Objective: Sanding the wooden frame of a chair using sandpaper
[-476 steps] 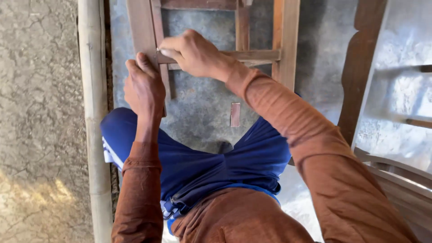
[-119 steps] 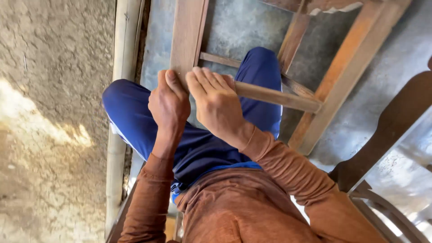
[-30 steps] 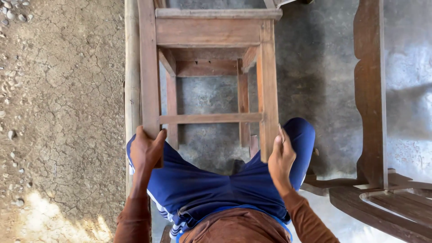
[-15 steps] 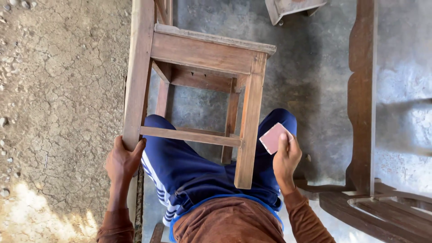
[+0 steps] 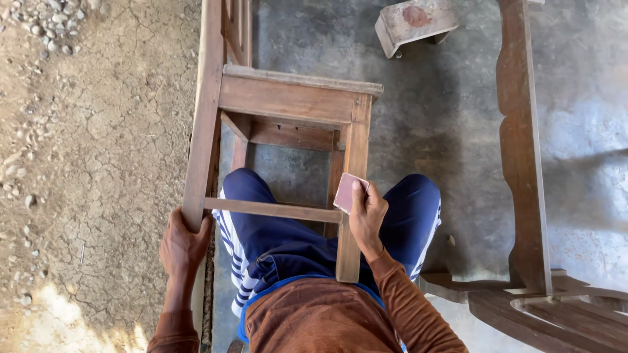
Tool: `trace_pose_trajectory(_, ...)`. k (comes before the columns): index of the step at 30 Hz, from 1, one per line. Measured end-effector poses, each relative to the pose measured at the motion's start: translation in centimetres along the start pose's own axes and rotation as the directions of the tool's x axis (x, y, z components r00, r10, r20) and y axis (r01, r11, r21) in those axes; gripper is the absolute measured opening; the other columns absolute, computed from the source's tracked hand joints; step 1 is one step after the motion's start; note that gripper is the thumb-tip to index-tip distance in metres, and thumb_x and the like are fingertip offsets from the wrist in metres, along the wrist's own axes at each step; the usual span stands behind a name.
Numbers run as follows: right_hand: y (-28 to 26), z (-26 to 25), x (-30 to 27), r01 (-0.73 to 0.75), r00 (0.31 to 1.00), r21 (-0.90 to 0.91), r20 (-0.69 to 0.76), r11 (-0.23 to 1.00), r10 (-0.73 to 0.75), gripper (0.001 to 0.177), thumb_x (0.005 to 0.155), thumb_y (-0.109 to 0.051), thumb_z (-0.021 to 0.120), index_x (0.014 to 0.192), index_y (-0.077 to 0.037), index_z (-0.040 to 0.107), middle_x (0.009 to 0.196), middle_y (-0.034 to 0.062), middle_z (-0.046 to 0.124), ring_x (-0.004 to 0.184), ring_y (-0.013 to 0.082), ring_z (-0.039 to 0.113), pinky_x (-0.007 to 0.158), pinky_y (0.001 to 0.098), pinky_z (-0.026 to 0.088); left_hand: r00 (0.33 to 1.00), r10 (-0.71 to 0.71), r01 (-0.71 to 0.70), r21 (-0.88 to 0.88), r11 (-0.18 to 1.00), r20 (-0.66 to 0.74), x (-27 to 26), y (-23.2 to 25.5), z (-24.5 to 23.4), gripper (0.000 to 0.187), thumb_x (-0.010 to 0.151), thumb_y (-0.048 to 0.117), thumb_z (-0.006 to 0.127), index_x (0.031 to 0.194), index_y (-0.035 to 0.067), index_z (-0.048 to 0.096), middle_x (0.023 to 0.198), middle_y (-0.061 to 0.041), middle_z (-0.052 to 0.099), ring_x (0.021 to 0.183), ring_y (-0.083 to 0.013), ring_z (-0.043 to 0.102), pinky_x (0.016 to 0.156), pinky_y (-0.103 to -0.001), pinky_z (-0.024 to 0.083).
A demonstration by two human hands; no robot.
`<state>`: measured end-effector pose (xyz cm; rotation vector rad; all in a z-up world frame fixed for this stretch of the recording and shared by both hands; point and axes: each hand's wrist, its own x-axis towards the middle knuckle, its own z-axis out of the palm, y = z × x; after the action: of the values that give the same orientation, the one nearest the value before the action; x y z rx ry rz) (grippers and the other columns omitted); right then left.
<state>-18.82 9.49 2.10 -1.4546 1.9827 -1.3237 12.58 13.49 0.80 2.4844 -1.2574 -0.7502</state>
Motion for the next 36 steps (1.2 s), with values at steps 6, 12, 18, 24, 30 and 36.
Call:
trace_pose_trajectory(6,1.3,0.3,-0.9,-0.003,1.0,0.124,-0.025,0.992,0.006,0.036,0.1,-0.023,0.05,0.067,-0.01,0.055,0.045,0.0044,0.042,0.045,0.0065,0.041,0.049,0.0232,0.039,0.641,0.516,-0.507,0.191,0.84,-0.568,2.1,-3.1,5.1,0.049,0.079,0.025,0.065,0.124,0.01,0.053,0.117,-0.014,0.049,0.108,-0.0325,0.049,0.089,-0.043,0.039)
trace_pose_trajectory(12,-0.5,0.7,0.2,-0.08,0.995,0.211,-0.042,0.974,0.091,0.035,0.098,-0.024,0.055,0.067,-0.009,0.055,0.051,0.0038,0.04,0.056,0.0086,0.035,0.053,0.0295,0.038,0.569,0.794,-0.811,-0.308,0.498,-0.215,-7.0,13.8,4.2,0.057,0.066,0.009,0.071,0.12,-0.003,0.056,0.121,-0.026,0.055,0.114,-0.0451,0.052,0.099,-0.049,0.04)
trace_pose_trajectory(18,-5.4,0.0,1.5,-0.176,0.981,0.211,0.114,0.961,0.155,0.023,0.093,-0.025,0.059,0.088,-0.004,0.066,0.07,0.0086,0.06,0.073,0.0107,0.045,0.068,0.0343,0.047,0.628,0.765,-0.662,-0.42,0.621,0.141,-7.5,18.2,11.0,0.075,0.08,0.01,0.048,0.146,-0.007,0.016,0.143,-0.034,0.031,0.122,-0.0532,0.04,0.091,-0.054,0.041)
trace_pose_trajectory(24,-2.2,-0.2,1.9,0.057,0.997,0.022,0.059,0.998,-0.058,0.026,0.097,-0.028,0.053,0.111,-0.01,0.066,0.098,0.0102,0.067,0.09,0.0292,0.066,0.075,0.0396,0.053,0.773,0.617,-0.566,-0.278,0.776,0.147,-8.2,19.2,10.3,0.08,0.079,0.001,0.044,0.149,-0.001,0.007,0.099,-0.031,0.064,0.073,-0.0495,0.065,0.061,-0.057,0.051)
trace_pose_trajectory(30,6.0,1.2,1.4,0.083,0.99,-0.136,0.127,0.987,-0.066,0.028,0.093,-0.009,0.058,0.119,0.002,0.057,0.108,0.0226,0.057,0.092,0.0435,0.06,0.08,0.0492,0.052,0.829,0.541,-0.432,-0.448,0.782,0.144,-6.8,19.2,17.8,0.052,0.095,0.029,0.039,0.139,0.003,0.04,0.121,-0.028,0.057,0.083,-0.0472,0.065,0.062,-0.053,0.053)
trace_pose_trajectory(36,3.4,1.1,1.8,-0.199,0.977,0.061,0.084,0.978,0.194,0.039,0.104,-0.033,0.032,0.119,-0.006,0.057,0.1,0.0151,0.065,0.09,0.0317,0.066,0.077,0.0428,0.055,0.855,0.489,-0.324,-0.562,0.761,0.17,-4.3,22.7,18.3,0.055,0.095,0.026,0.035,0.144,0.003,0.028,0.134,-0.026,0.048,0.097,-0.0544,0.057,0.079,-0.064,0.044)
